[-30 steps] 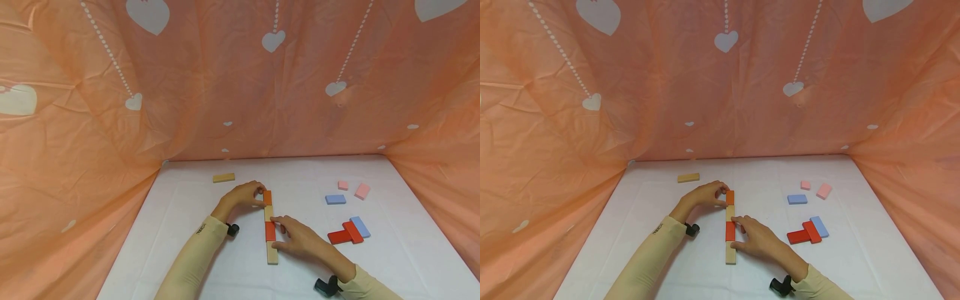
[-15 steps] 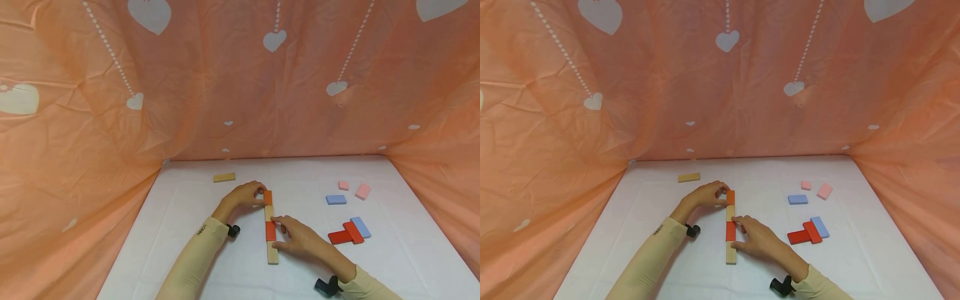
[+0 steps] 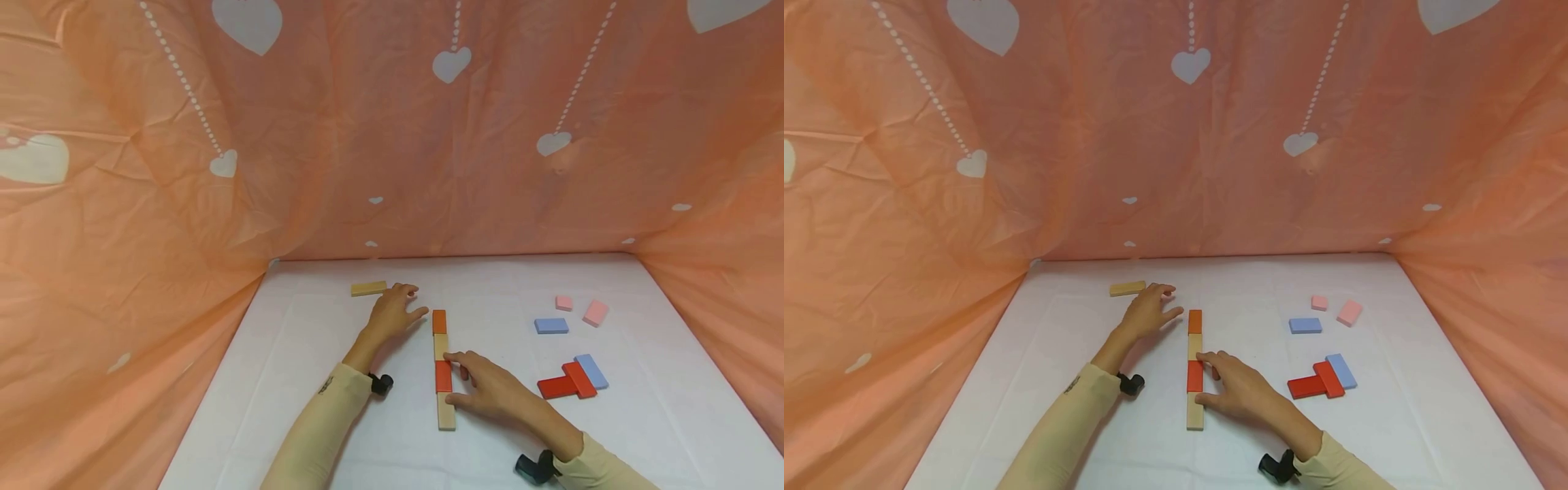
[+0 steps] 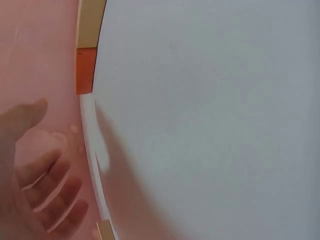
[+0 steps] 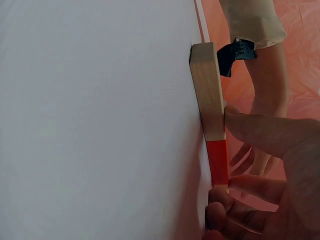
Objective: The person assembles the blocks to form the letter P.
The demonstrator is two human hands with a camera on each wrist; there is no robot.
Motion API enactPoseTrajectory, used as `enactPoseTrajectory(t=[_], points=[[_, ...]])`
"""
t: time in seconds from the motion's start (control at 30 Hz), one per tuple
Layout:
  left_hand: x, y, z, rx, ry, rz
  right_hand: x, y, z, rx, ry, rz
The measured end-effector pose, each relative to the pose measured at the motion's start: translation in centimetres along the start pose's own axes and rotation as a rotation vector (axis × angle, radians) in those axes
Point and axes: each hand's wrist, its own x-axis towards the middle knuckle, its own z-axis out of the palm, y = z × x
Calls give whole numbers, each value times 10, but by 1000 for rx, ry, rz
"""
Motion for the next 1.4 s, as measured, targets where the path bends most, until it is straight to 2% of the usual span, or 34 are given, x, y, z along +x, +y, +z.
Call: enactPoseTrajectory(t=[0.13, 0.23, 0.47, 0.63, 0.87, 1.07, 1.4], points=[[-3, -7, -4, -61, 114, -75, 0, -1, -1, 2, -9, 23], [-4, -14, -8, -74, 173, -129, -1, -2, -2, 7, -12, 30], [-9, -32, -19, -93, 216, -251, -1, -1, -2, 11, -10, 33], [-15, -44, -26, -119, 252, -299, 0, -1, -1, 15, -11, 47], [-19, -56, -31, -104, 251, -330, 0, -1, -1, 11, -10, 53], [-18, -61, -32, -128, 238, -340, 0, -1, 0, 28, -22, 68], [-15, -68, -33, -159, 226, -363, 0, 0, 0, 5, -19, 37]])
